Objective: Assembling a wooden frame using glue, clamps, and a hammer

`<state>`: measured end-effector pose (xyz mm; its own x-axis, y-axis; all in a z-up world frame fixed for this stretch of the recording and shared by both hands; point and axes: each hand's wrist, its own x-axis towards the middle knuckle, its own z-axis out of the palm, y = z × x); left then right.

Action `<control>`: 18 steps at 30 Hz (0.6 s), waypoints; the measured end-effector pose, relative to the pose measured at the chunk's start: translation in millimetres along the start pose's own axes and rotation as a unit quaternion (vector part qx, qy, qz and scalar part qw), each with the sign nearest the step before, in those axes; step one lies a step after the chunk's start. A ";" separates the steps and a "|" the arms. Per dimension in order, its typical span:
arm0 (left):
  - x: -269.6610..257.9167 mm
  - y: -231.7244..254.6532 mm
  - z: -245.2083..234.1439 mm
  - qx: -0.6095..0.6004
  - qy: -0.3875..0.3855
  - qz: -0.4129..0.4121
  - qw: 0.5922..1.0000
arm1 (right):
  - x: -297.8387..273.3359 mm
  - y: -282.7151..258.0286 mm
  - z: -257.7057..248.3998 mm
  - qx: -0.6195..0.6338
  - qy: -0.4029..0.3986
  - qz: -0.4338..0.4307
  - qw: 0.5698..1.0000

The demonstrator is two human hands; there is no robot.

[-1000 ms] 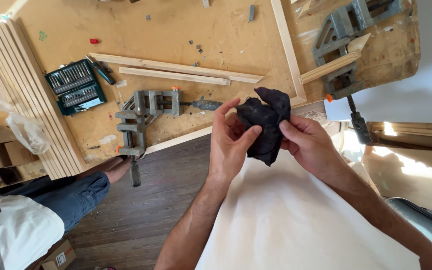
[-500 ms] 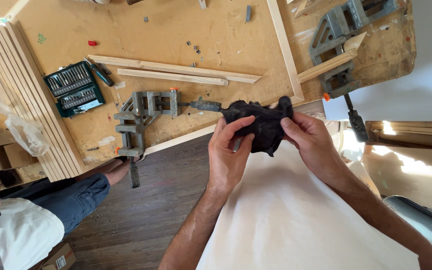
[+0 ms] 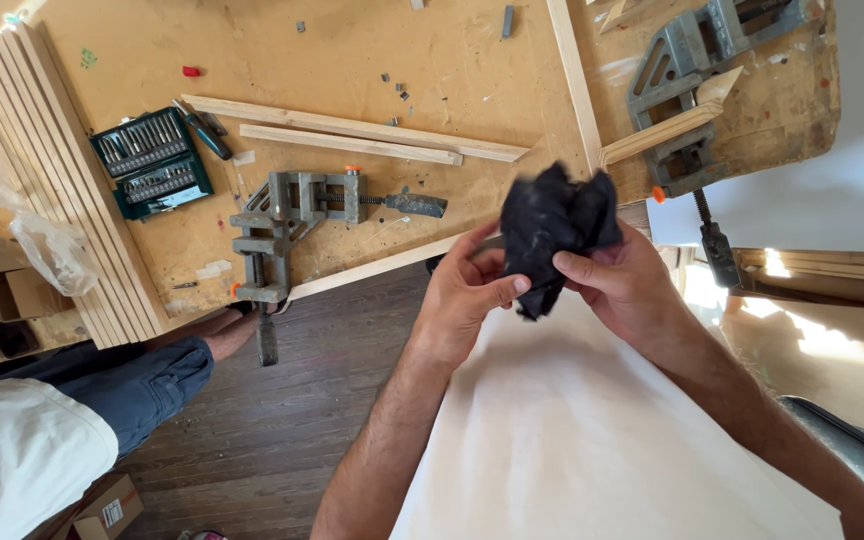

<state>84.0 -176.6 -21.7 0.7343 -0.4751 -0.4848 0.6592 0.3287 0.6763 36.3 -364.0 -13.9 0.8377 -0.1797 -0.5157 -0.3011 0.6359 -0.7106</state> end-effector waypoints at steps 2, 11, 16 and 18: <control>1.2 4.5 7.6 0.020 0.012 0.026 0.999 | 5.2 -0.4 -0.5 0.002 -0.005 -0.025 1.000; -10.7 34.0 24.6 0.298 0.001 0.219 0.929 | 1.0 15.6 -17.0 0.012 -0.023 -0.103 0.994; -11.9 41.8 24.2 0.353 0.058 0.251 0.899 | -7.0 -1.9 5.0 0.011 -0.007 -0.073 0.997; -16.1 54.3 33.9 0.340 0.065 0.257 0.902 | -3.4 12.3 -9.4 -0.019 0.007 -0.084 0.996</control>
